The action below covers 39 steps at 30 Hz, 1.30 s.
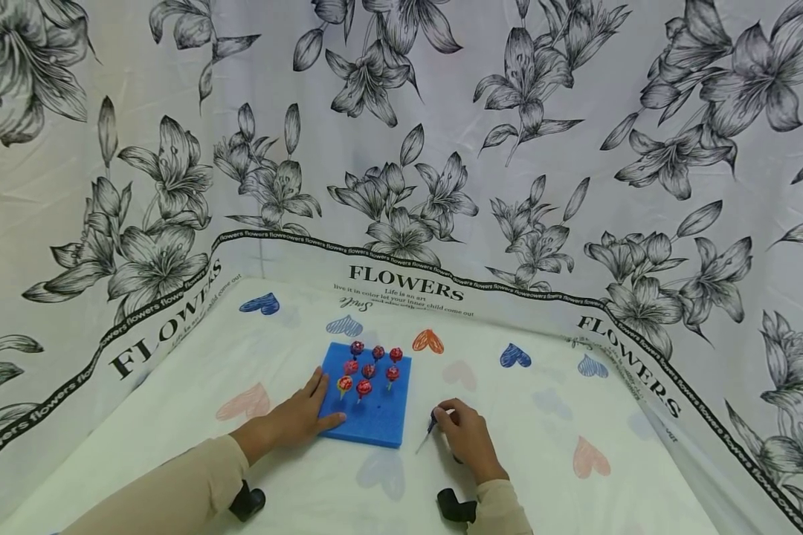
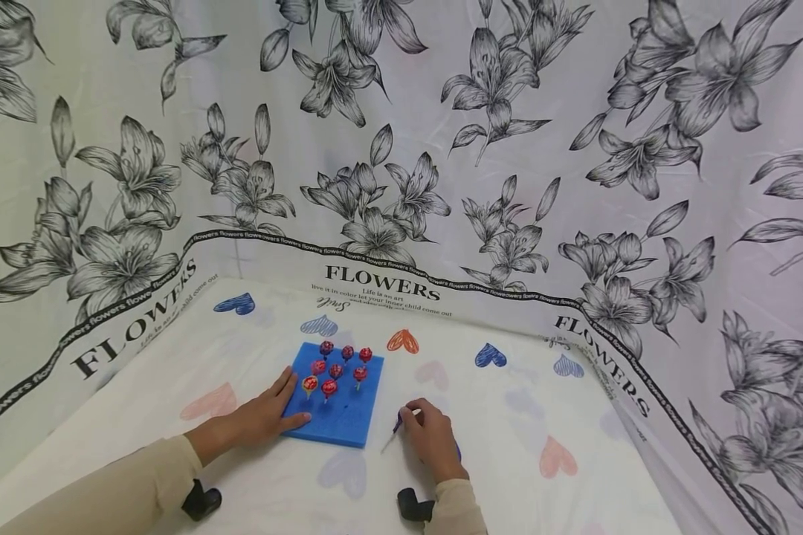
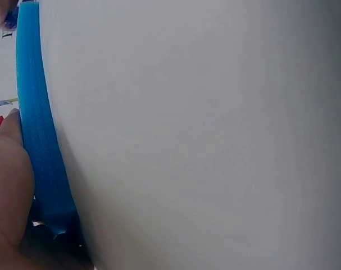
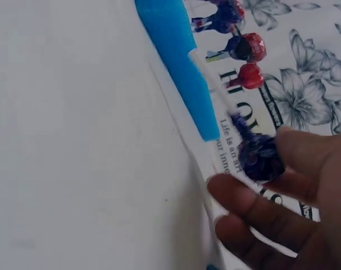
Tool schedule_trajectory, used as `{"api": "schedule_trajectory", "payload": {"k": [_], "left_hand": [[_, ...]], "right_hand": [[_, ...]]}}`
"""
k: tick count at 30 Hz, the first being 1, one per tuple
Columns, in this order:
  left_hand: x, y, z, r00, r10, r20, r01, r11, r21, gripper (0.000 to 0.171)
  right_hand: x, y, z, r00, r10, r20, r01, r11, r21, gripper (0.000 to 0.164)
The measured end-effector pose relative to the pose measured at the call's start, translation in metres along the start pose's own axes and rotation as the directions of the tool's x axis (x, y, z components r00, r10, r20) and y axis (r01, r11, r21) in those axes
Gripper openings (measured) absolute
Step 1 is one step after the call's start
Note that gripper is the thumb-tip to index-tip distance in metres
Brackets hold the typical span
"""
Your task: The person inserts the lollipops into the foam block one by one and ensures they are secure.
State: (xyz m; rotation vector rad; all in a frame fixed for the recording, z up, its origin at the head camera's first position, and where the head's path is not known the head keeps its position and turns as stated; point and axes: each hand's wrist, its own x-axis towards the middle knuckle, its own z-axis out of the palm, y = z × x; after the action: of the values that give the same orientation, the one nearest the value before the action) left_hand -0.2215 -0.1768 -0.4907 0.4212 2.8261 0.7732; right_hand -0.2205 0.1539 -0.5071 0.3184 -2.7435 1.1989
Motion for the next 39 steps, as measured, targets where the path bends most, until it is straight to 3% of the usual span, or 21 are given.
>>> {"api": "schedule_trajectory", "payload": {"k": [3,7,15,27,33,39], "left_hand": [[0.000,-0.001,0.001,1.000,-0.003,0.002,0.003,1.000,0.004,0.099],[0.000,0.000,0.001,1.000,-0.015,0.000,0.015,1.000,0.009,0.100],[0.002,-0.001,0.001,1.000,-0.022,0.001,0.022,1.000,0.014,0.101],[0.002,-0.002,0.002,1.000,-0.018,0.008,0.018,1.000,0.015,0.100],[0.003,-0.003,0.002,1.000,-0.023,0.009,0.022,0.999,0.025,0.100],[0.004,-0.004,0.003,1.000,-0.023,0.011,0.023,0.999,0.030,0.100]], "right_hand": [[-0.001,-0.005,-0.003,0.998,-0.044,-0.040,0.047,0.996,0.078,0.027],[0.000,-0.012,-0.006,0.987,-0.109,-0.119,0.122,0.987,0.103,0.025],[0.001,-0.028,-0.009,0.962,-0.131,-0.240,0.167,0.977,0.136,0.017],[0.008,-0.057,-0.021,0.929,-0.167,-0.331,0.262,0.927,0.268,0.017],[0.005,-0.097,-0.028,0.908,-0.215,-0.360,0.328,0.899,0.291,0.019],[0.005,-0.129,-0.030,0.903,-0.242,-0.354,0.360,0.877,0.318,0.020]]}}
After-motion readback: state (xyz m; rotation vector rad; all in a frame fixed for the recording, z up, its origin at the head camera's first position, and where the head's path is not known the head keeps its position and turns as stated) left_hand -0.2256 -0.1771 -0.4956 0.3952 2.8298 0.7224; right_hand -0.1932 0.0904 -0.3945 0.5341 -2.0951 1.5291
